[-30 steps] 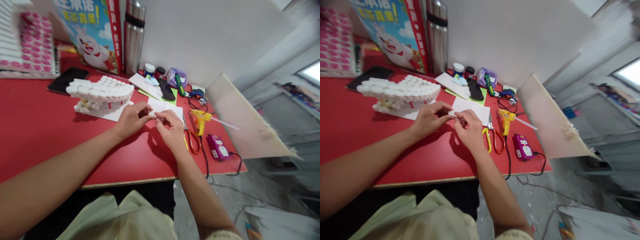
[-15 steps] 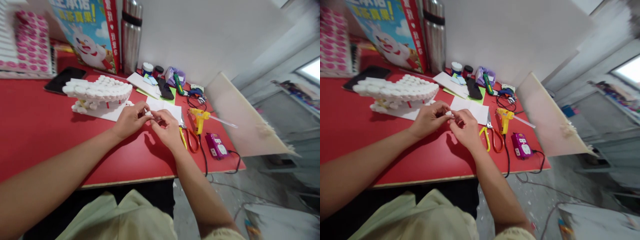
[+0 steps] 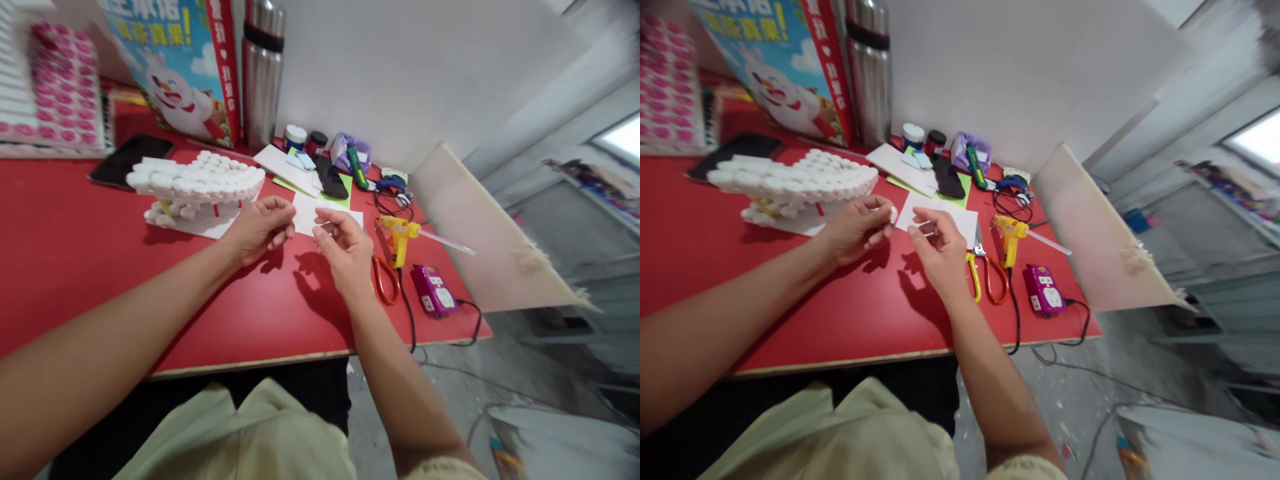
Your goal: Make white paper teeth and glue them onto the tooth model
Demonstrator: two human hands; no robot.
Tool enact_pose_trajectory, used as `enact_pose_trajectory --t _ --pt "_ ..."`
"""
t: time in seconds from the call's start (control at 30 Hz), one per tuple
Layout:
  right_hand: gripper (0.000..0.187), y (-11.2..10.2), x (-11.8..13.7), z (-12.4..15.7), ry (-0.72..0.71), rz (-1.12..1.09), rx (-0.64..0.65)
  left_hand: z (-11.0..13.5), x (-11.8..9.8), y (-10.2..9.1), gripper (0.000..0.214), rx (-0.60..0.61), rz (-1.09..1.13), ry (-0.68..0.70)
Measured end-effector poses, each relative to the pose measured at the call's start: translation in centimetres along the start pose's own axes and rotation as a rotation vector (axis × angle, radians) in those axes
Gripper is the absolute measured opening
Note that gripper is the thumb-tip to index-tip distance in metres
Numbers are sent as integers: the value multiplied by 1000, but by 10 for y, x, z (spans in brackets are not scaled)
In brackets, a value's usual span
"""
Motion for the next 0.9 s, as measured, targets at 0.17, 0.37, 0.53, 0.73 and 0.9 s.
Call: enact_pose_trajectory --t 0.17,0.37,0.53,0.73,0.9 --pt "27 5 0 1 -20 95 82 4 -1 11 48 143 264 -186" --pt "32 11 10 7 -190 158 130 8 -4 20 46 128 321 -281" --pt "34 10 6 7 -235 199 149 7 1 17 43 144 338 -281" --pt "38 10 0 8 -298 206 176 7 6 15 37 154 365 -319" --pt "33 8 -3 6 -181 214 86 6 7 16 17 170 422 -285"
Point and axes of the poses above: each hand's wrist, its own z-axis away from the middle knuckle, its own y-axis out of the palm, x = y × z, the point moved 3 cm from there along -z, towards the middle knuckle, and after that the axes turned 6 degrees about -z, right-handed, at the moved point
